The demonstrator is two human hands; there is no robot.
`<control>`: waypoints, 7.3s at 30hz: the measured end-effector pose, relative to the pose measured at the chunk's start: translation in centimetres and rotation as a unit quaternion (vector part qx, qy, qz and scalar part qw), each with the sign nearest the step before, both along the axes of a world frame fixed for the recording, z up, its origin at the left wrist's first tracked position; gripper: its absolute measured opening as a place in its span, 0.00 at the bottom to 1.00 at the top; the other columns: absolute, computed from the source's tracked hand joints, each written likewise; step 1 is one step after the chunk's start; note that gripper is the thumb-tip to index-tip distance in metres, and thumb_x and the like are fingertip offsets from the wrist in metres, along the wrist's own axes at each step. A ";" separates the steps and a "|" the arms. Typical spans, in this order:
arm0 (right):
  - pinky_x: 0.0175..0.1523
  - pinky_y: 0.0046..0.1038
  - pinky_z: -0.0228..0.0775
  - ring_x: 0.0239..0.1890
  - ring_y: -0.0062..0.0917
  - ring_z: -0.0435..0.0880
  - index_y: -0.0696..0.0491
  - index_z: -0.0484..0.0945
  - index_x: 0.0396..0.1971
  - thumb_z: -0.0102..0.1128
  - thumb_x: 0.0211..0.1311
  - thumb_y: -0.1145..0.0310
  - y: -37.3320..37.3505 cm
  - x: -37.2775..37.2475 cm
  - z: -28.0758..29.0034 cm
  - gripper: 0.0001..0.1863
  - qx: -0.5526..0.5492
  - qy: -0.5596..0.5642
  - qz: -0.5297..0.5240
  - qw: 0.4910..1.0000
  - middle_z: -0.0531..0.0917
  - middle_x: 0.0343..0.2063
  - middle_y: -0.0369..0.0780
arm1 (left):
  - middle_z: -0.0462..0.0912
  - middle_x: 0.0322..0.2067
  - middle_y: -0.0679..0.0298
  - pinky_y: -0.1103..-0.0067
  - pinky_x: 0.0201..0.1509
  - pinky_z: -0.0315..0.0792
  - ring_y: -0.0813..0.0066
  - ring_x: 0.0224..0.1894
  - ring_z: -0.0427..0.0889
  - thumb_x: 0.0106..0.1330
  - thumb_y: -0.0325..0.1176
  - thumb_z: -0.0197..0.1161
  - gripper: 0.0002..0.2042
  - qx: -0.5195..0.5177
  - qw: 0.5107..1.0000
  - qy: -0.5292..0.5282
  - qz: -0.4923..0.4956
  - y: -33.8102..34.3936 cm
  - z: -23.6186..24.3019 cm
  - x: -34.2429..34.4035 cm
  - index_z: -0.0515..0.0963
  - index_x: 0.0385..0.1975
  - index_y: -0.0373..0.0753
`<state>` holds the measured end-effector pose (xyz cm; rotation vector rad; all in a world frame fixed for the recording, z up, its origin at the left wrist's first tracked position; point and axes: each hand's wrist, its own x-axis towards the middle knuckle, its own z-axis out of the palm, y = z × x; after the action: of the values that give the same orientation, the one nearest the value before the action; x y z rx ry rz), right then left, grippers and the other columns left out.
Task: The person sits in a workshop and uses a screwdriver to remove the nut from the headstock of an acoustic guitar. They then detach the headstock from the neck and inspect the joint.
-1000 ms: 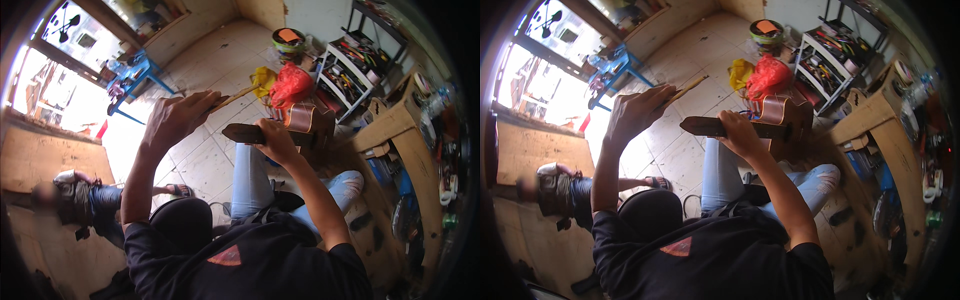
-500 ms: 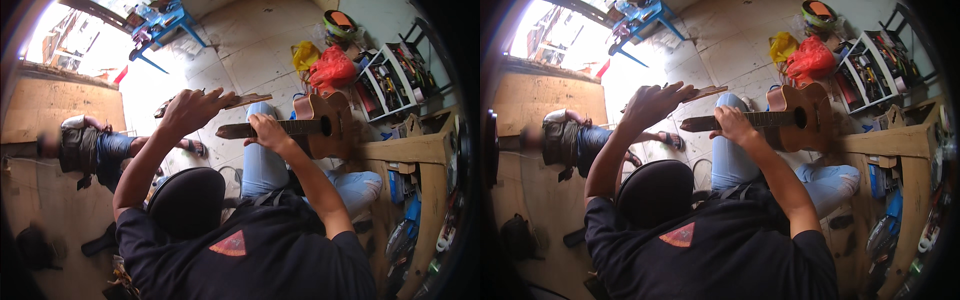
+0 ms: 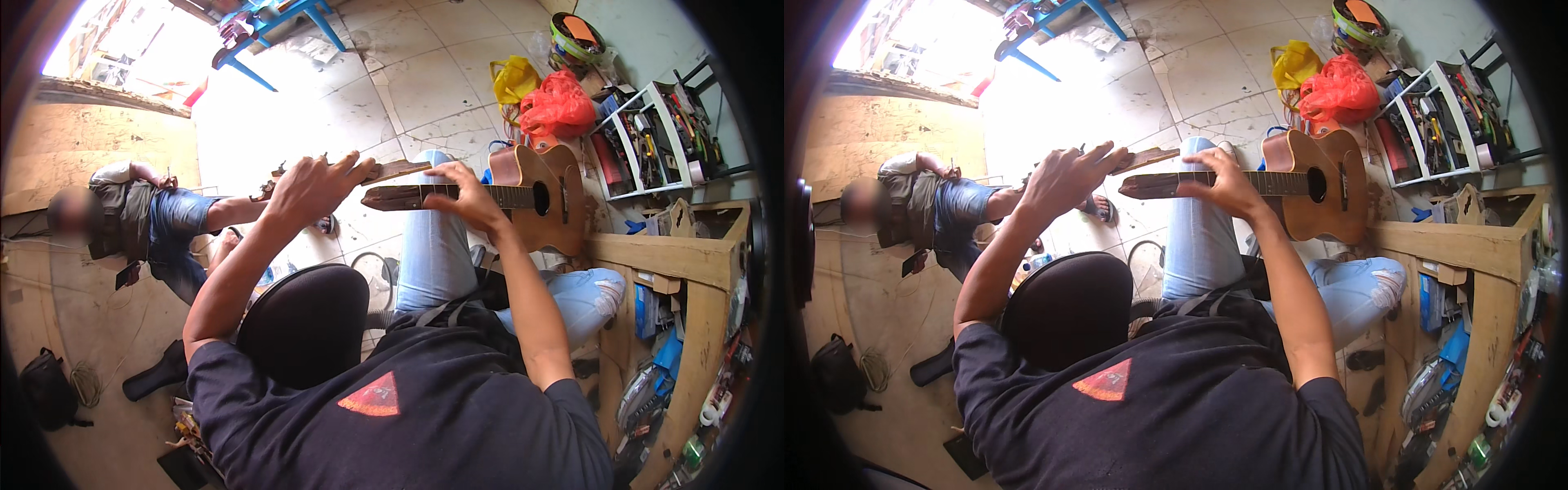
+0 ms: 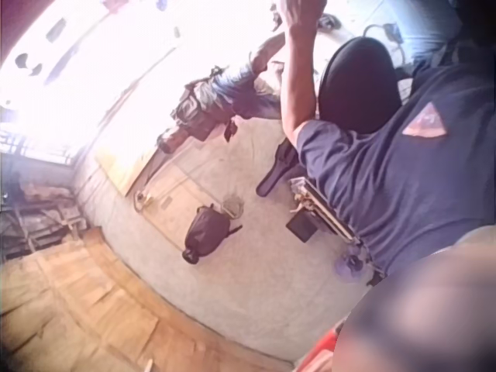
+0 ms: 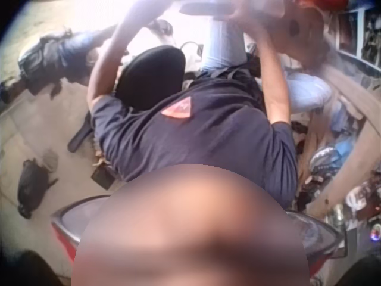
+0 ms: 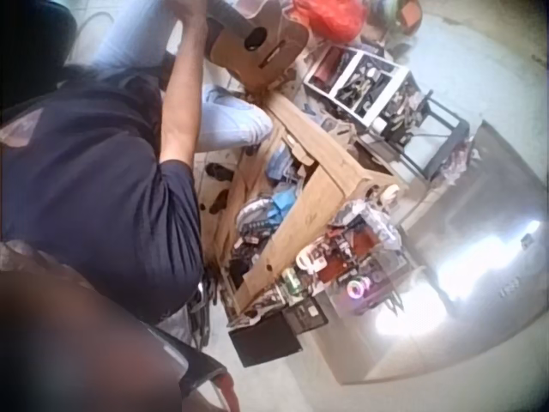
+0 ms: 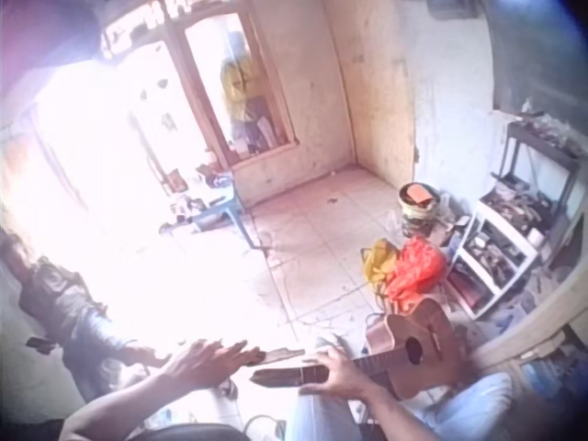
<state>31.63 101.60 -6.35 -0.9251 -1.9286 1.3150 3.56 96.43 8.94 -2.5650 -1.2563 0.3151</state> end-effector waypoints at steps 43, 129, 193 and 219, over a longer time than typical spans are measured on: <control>0.52 0.24 0.81 0.40 0.19 0.83 0.58 0.80 0.48 0.58 0.67 0.83 -3.0 -0.7 4.0 0.12 -0.159 0.360 -0.161 0.905 0.84 0.40 0.39 | 0.42 0.75 0.42 0.44 0.70 0.62 0.30 0.70 0.61 0.64 0.75 0.48 0.55 -0.290 0.308 -0.853 0.304 -2.7 4.2 0.4 0.33 0.77 0.43; 0.54 0.33 0.75 0.45 0.37 0.87 0.63 0.84 0.47 0.70 0.57 0.42 4.6 -5.2 1.3 0.35 -0.105 -0.092 0.269 0.953 0.88 0.42 0.52 | 0.60 0.72 0.44 0.75 0.50 0.84 0.61 0.60 0.78 0.54 0.17 0.48 0.26 -0.253 0.429 -0.795 0.346 -8.0 -3.3 -9.3 0.68 0.57 0.35; 0.52 0.44 0.69 0.46 0.43 0.82 0.54 0.74 0.38 0.59 0.53 0.76 -2.4 4.4 -6.8 0.11 0.160 -0.284 -0.044 0.945 0.83 0.36 0.45 | 0.87 0.39 0.51 0.65 0.47 0.79 0.58 0.39 0.87 0.63 0.46 0.68 0.33 -0.409 0.895 -0.063 0.166 2.3 -0.9 6.1 0.69 0.68 0.45; 0.50 0.42 0.68 0.43 0.41 0.81 0.52 0.74 0.35 0.58 0.54 0.75 -2.9 4.2 -7.6 0.08 0.194 -0.268 -0.072 0.941 0.82 0.33 0.43 | 0.86 0.42 0.49 0.63 0.51 0.77 0.54 0.45 0.86 0.62 0.52 0.70 0.36 -0.403 0.893 -0.101 0.172 1.7 -3.3 4.5 0.69 0.68 0.44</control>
<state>35.81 98.69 -13.97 -1.2734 -2.3535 0.5894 8.02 98.13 5.65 -3.0683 -2.0014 0.8075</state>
